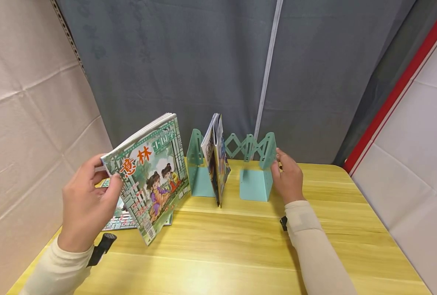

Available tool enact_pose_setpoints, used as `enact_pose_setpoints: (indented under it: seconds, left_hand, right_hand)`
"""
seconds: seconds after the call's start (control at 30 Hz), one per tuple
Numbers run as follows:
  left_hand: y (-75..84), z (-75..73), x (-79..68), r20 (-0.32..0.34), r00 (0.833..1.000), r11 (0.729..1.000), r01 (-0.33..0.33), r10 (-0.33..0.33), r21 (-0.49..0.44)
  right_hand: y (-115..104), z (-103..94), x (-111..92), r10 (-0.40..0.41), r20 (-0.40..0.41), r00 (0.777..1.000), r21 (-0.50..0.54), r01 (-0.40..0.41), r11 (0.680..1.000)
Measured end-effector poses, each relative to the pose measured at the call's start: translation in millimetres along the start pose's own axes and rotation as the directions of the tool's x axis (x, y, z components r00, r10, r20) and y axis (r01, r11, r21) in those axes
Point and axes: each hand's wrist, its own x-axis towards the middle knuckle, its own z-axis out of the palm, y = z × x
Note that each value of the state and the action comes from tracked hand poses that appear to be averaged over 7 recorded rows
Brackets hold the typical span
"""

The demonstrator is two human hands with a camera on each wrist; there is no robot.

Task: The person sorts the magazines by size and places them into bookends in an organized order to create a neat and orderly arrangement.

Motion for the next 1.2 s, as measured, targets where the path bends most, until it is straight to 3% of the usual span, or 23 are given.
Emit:
enact_pose_setpoints:
  seconds: [0.23,0.7,0.93,1.2]
  left_hand:
    - [2.4,-4.0,-1.1,0.041,0.999,1.0,0.024,-0.024,0.009]
    - [3.2,5.4,-3.4,0.026,0.996,0.996,0.085,-0.086,0.026]
    - [-1.8,20.3,-2.6,0.021,0.996,0.996,0.082,-0.081,-0.025]
    - [-16.2,45.0,4.3,-0.019,0.997,0.997,0.075,-0.074,0.008]
  right_hand:
    - [6.3,31.0,8.3,-0.014,0.001,1.0,0.051,0.014,0.999]
    - [14.2,91.4,23.2,-0.036,0.009,0.999,0.143,0.034,0.989]
    - [14.1,92.4,23.4,-0.039,0.003,0.999,0.132,0.039,0.991]
    - [16.1,93.4,22.2,-0.037,-0.001,0.999,0.149,0.036,0.988]
